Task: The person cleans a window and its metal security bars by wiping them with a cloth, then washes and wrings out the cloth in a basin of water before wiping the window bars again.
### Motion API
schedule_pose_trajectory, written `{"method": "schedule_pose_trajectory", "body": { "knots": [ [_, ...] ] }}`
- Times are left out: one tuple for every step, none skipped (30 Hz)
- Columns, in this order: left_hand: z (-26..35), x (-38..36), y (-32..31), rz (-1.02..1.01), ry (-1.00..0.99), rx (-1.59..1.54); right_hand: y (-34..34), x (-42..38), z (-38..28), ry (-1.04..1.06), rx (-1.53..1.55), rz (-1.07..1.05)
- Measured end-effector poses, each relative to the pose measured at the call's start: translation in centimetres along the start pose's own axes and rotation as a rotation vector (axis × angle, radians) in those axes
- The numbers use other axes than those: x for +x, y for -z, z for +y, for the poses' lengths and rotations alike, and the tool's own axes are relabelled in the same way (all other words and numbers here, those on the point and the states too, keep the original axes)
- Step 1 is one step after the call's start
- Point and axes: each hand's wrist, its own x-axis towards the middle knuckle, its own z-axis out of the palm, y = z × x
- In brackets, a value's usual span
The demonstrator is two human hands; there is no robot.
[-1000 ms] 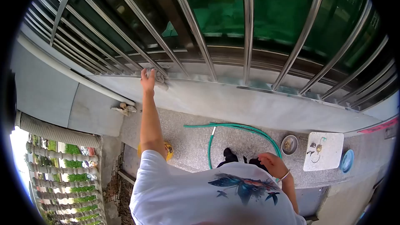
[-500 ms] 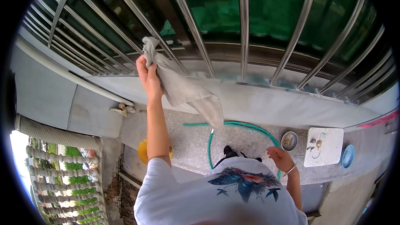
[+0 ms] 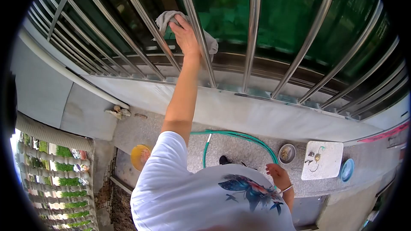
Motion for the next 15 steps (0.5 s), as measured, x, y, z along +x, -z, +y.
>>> {"method": "schedule_pose_trajectory", "body": {
  "knots": [
    [-1.1, -2.7, -0.7, -0.146, 0.059, -0.019, -0.1, -0.4, 0.3, -0.015, -0.003, -0.006],
    [-1.4, -4.7, 0.0, -0.329, 0.156, -0.046, -0.1, 0.1, 0.2, -0.004, -0.011, -0.023],
    [-1.2, -6.3, 0.8, -0.363, 0.218, -0.096, -0.1, 0.8, -0.1, 0.012, -0.017, -0.042],
    [-1.5, -8.3, 1.9, -0.403, 0.286, -0.143, -0.1, 1.2, -0.4, 0.011, -0.025, -0.053],
    [-2.9, -10.4, 2.6, -0.584, 0.293, -0.166, -0.1, 2.0, -0.8, 0.062, -0.071, -0.092],
    [-4.8, -12.5, 2.9, -0.674, 0.252, -0.262, -0.1, 2.7, -1.5, 0.110, -0.117, -0.132],
    [-4.6, -13.2, 6.2, -0.718, 0.509, -0.587, -0.3, 3.3, -2.3, 0.097, -0.126, -0.144],
    [-4.1, -13.9, 9.6, -0.734, 0.767, -0.915, -0.7, 4.2, -3.4, 0.175, -0.186, -0.178],
    [-3.4, -14.3, 13.5, -0.730, 0.990, -1.169, -1.5, 5.5, -4.8, 0.254, -0.242, -0.216],
    [-3.1, -15.4, 16.3, -0.703, 1.232, -1.417, -2.5, 6.6, -6.1, 0.255, -0.232, -0.196],
    [-3.8, -17.2, 17.9, -0.684, 1.297, -1.392, -4.0, 7.4, -7.2, 0.237, -0.229, -0.187],
    [-4.3, -19.1, 19.4, -0.769, 1.508, -1.607, -5.9, 8.5, -8.0, 0.221, -0.128, -0.187],
    [-4.5, -21.2, 20.9, -0.828, 1.716, -1.834, -7.9, 9.3, -8.3, 0.197, -0.030, -0.185],
    [-4.2, -23.0, 22.4, -0.765, 1.778, -1.822, -10.0, 10.0, -8.8, 0.088, 0.001, -0.228],
    [-3.8, -24.2, 23.4, -0.812, 1.783, -1.847, -12.0, 10.7, -9.0, -0.006, 0.031, -0.265]
  ]
}}
